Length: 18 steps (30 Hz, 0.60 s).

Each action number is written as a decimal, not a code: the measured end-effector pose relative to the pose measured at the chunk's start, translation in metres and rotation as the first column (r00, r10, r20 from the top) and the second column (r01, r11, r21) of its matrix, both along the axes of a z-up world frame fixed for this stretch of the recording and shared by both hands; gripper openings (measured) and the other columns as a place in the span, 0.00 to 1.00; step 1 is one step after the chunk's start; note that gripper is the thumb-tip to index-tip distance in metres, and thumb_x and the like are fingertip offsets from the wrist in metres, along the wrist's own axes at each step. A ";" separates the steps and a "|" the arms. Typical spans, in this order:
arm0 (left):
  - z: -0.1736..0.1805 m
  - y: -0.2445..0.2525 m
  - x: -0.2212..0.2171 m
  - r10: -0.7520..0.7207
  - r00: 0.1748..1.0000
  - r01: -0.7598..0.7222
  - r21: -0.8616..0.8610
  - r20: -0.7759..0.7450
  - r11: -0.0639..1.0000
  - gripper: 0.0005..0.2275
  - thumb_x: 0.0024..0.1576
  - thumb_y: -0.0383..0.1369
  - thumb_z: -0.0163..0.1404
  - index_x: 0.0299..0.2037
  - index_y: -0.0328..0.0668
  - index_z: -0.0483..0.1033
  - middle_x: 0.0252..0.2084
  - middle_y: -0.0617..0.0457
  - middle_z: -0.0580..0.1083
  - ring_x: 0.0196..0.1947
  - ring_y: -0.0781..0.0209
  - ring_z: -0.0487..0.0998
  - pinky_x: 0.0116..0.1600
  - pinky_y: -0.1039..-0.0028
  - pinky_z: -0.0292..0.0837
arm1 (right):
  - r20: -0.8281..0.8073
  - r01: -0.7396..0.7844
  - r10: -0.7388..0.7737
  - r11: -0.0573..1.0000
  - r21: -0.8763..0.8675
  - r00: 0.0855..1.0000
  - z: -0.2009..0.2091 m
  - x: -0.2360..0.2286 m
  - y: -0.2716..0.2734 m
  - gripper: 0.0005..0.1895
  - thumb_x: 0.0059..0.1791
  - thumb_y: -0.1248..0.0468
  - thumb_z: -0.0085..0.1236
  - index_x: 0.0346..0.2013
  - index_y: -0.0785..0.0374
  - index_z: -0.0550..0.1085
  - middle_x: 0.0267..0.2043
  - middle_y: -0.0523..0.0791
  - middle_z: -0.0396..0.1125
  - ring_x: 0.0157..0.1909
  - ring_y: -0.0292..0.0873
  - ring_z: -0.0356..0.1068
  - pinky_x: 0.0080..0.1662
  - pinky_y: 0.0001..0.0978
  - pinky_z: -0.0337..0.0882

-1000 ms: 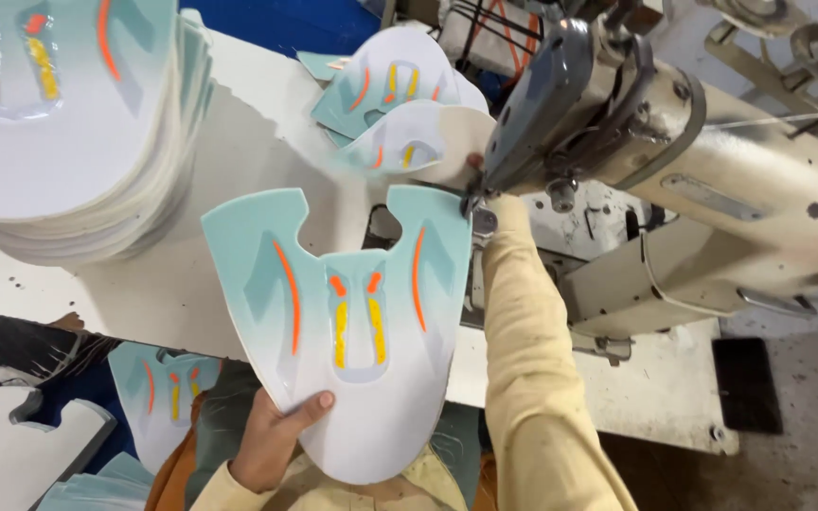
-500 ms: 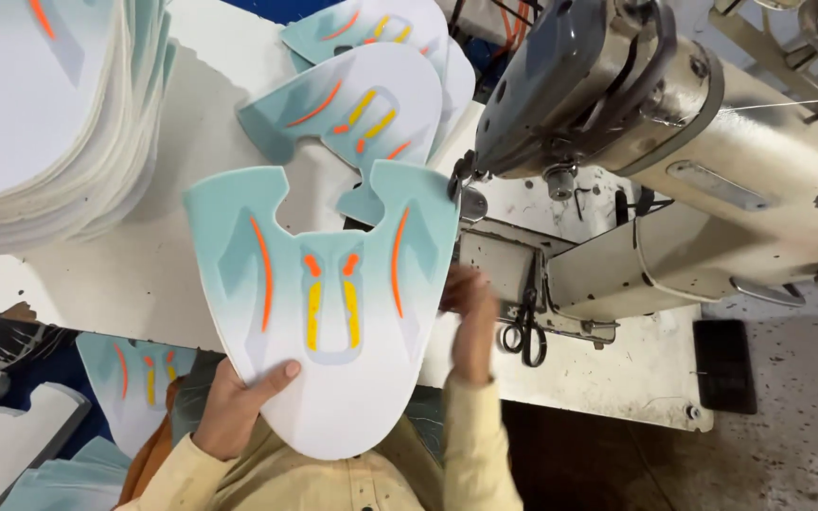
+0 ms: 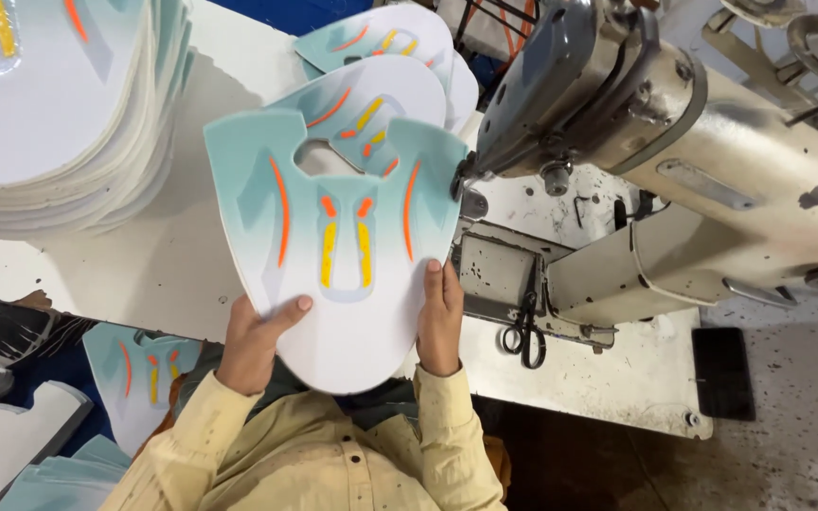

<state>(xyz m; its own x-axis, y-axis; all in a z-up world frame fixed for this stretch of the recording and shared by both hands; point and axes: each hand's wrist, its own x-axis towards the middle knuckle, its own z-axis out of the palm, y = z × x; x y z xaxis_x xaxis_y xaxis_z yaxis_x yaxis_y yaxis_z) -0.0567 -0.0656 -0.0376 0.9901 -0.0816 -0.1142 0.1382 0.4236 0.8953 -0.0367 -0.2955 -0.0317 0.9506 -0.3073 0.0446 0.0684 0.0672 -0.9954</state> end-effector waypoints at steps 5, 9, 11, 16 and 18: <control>0.004 -0.004 0.011 0.001 0.999 0.000 -0.005 0.035 1.000 0.21 0.56 0.32 0.58 0.57 0.25 0.71 0.50 0.48 0.78 0.48 0.63 0.77 0.53 0.71 0.74 | 0.030 -0.020 0.020 1.000 0.007 0.999 0.003 0.001 0.001 0.28 0.60 0.51 0.43 0.65 0.72 0.68 0.55 0.47 0.70 0.54 0.37 0.66 0.56 0.27 0.66; -0.013 0.002 0.018 -0.005 0.999 0.002 0.052 0.051 0.999 0.20 0.58 0.32 0.58 0.56 0.25 0.72 0.50 0.47 0.78 0.48 0.63 0.77 0.53 0.71 0.73 | -0.007 -0.011 0.011 1.000 0.008 1.000 0.001 -0.003 0.003 0.29 0.58 0.51 0.41 0.65 0.71 0.66 0.53 0.47 0.71 0.55 0.38 0.68 0.57 0.27 0.68; -0.032 0.009 0.026 0.015 0.987 -0.045 -0.186 -0.157 0.981 0.20 0.57 0.33 0.57 0.56 0.27 0.72 0.49 0.49 0.77 0.47 0.60 0.78 0.52 0.68 0.74 | 0.016 -0.024 0.024 1.000 0.013 1.000 -0.004 -0.005 0.002 0.29 0.59 0.51 0.42 0.64 0.74 0.67 0.55 0.48 0.70 0.55 0.38 0.66 0.57 0.28 0.66; -0.005 0.011 0.036 -0.058 0.992 0.033 -0.213 -0.112 0.977 0.19 0.55 0.30 0.58 0.56 0.29 0.72 0.50 0.48 0.77 0.48 0.61 0.78 0.52 0.68 0.74 | 0.057 -0.035 0.033 0.999 0.033 0.998 0.000 -0.006 0.004 0.29 0.59 0.51 0.42 0.64 0.74 0.67 0.55 0.48 0.70 0.56 0.38 0.67 0.58 0.28 0.66; 0.009 0.006 0.038 -0.073 0.997 0.070 -0.114 -0.022 0.991 0.19 0.55 0.27 0.59 0.56 0.27 0.72 0.50 0.48 0.77 0.48 0.62 0.77 0.52 0.69 0.74 | 0.050 -0.031 0.029 0.999 0.035 0.998 0.001 -0.004 0.004 0.29 0.59 0.52 0.41 0.64 0.74 0.66 0.55 0.47 0.70 0.56 0.37 0.67 0.58 0.28 0.66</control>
